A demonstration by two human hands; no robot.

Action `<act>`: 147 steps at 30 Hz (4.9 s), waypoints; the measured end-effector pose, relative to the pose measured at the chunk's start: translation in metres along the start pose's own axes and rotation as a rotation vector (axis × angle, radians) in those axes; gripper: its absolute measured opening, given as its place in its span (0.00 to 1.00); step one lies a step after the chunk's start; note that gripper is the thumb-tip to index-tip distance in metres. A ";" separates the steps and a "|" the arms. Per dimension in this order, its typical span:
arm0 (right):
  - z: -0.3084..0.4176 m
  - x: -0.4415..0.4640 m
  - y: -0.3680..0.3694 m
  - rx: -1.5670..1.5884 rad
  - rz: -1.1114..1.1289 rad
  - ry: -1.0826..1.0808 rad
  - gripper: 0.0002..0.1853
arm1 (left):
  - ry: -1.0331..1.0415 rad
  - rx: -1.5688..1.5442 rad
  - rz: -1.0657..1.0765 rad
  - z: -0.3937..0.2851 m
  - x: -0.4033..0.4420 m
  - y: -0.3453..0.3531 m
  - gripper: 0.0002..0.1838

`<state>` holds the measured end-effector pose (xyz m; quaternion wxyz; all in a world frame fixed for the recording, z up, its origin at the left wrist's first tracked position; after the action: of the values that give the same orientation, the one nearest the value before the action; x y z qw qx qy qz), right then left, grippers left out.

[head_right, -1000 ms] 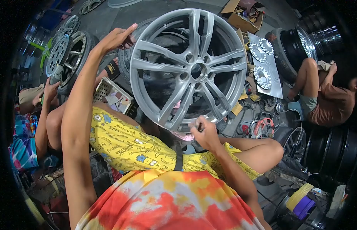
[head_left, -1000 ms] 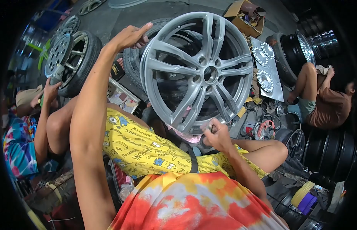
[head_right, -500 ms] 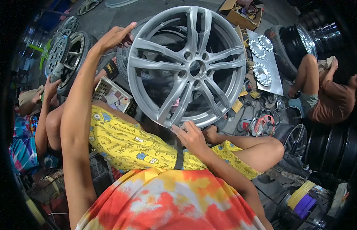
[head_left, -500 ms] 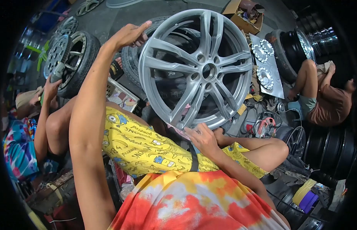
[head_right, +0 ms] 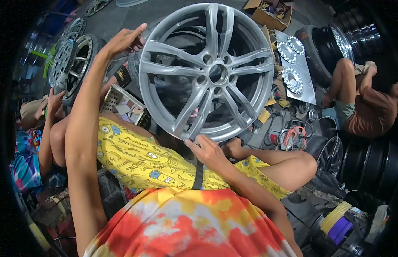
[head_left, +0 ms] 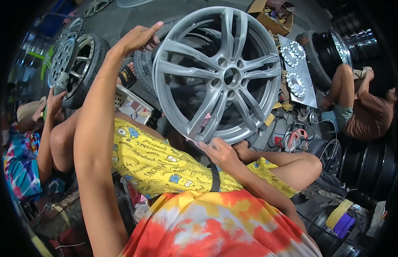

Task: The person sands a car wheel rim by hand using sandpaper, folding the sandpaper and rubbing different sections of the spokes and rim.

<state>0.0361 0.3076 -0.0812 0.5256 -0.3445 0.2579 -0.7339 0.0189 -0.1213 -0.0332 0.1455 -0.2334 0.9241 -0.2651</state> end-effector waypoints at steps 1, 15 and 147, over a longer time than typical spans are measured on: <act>0.004 0.008 0.002 0.003 0.007 0.022 0.23 | 0.006 0.017 0.003 0.000 0.001 0.000 0.42; -0.009 -0.009 -0.003 0.027 -0.098 0.152 0.19 | 0.002 0.041 -0.035 -0.001 0.005 -0.001 0.42; 0.026 0.024 0.018 -0.471 0.083 -0.216 0.33 | -0.007 0.051 0.042 0.005 -0.001 0.005 0.45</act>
<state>0.0617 0.2783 -0.0731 0.4850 -0.5229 0.3781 -0.5902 0.0197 -0.1194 -0.0400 0.1603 -0.2109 0.9213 -0.2846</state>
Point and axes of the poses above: each hand's wrist, its own x-axis towards the middle knuckle, its own y-axis out of the palm, z = x × y, the point moved 10 cm from there along x, towards the middle knuckle, and after that the axes turned 11 degrees about y, right-handed, at the moved point
